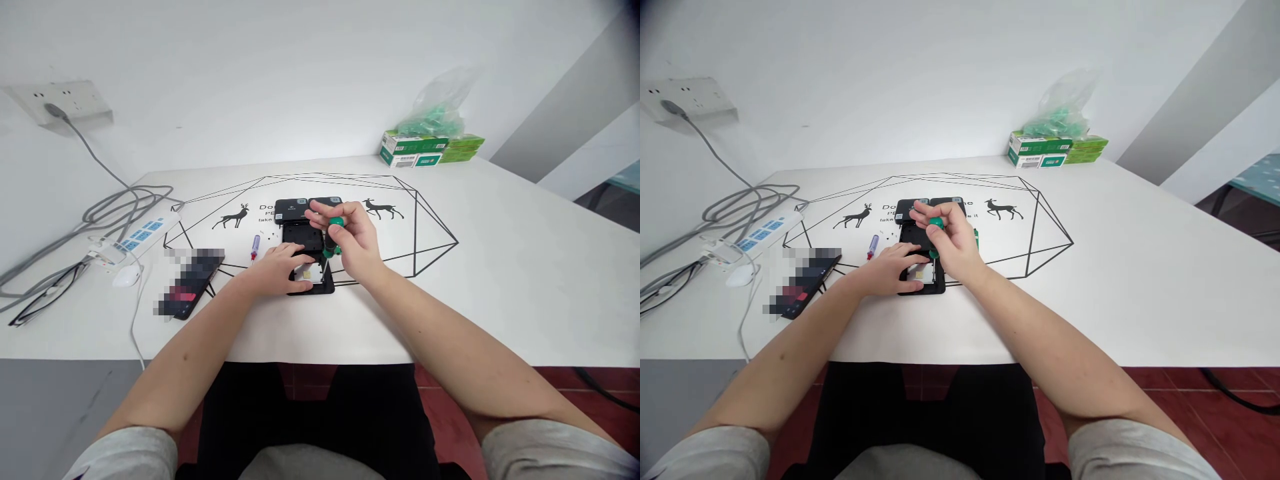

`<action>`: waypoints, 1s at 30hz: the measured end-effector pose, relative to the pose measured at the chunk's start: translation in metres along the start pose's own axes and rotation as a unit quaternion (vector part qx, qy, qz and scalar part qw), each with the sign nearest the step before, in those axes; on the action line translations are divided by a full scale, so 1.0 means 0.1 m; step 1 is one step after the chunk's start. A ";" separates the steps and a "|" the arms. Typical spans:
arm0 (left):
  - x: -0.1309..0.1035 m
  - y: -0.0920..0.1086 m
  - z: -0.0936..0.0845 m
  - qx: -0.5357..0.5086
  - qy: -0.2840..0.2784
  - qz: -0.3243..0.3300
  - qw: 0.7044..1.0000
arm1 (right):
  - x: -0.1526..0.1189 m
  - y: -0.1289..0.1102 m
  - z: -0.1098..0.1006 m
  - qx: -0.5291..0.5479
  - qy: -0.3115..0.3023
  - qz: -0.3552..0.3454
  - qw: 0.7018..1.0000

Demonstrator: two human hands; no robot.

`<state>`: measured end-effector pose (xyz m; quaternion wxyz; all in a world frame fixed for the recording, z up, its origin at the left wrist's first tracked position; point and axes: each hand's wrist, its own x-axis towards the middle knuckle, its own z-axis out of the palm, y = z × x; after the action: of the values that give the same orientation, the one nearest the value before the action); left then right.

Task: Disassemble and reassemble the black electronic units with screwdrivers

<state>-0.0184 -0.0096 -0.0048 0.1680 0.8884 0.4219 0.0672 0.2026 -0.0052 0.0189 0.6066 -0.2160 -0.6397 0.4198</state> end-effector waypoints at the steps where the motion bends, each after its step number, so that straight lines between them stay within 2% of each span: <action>1: 0.00 0.00 0.00 0.000 -0.001 -0.001 1.000 | 0.01 0.00 -0.02 -0.029 0.007 -0.011 0.999; 6: 0.00 0.00 0.00 0.002 -0.010 -0.009 1.000 | 0.05 0.04 -0.10 -0.174 0.054 -0.098 0.978; 11: 0.01 0.01 -0.01 0.015 -0.019 -0.016 1.000 | 0.06 0.08 -0.09 -0.180 0.084 -0.114 0.973; 14: 0.01 0.02 -0.01 0.018 -0.026 -0.021 0.999 | 0.07 0.09 -0.07 -0.164 0.095 -0.098 0.977; 18: 0.01 0.01 0.00 0.015 -0.019 -0.013 1.000 | 0.07 0.10 -0.02 -0.143 0.100 -0.016 0.985; 22: 0.00 0.01 -0.01 0.011 -0.012 -0.006 1.000 | 0.03 0.08 0.02 -0.078 0.071 0.042 0.994; 26: 0.00 0.01 -0.01 0.012 -0.004 -0.001 1.000 | 0.02 0.06 0.00 -0.029 0.043 0.045 0.998; 30: 0.00 0.02 0.00 0.013 -0.013 -0.010 1.000 | 0.05 0.06 -0.05 -0.114 0.043 -0.016 0.992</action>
<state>-0.0169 -0.0102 -0.0040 0.1623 0.8870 0.4296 0.0488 0.2055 0.0030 0.0165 0.6117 -0.2916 -0.6598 0.3248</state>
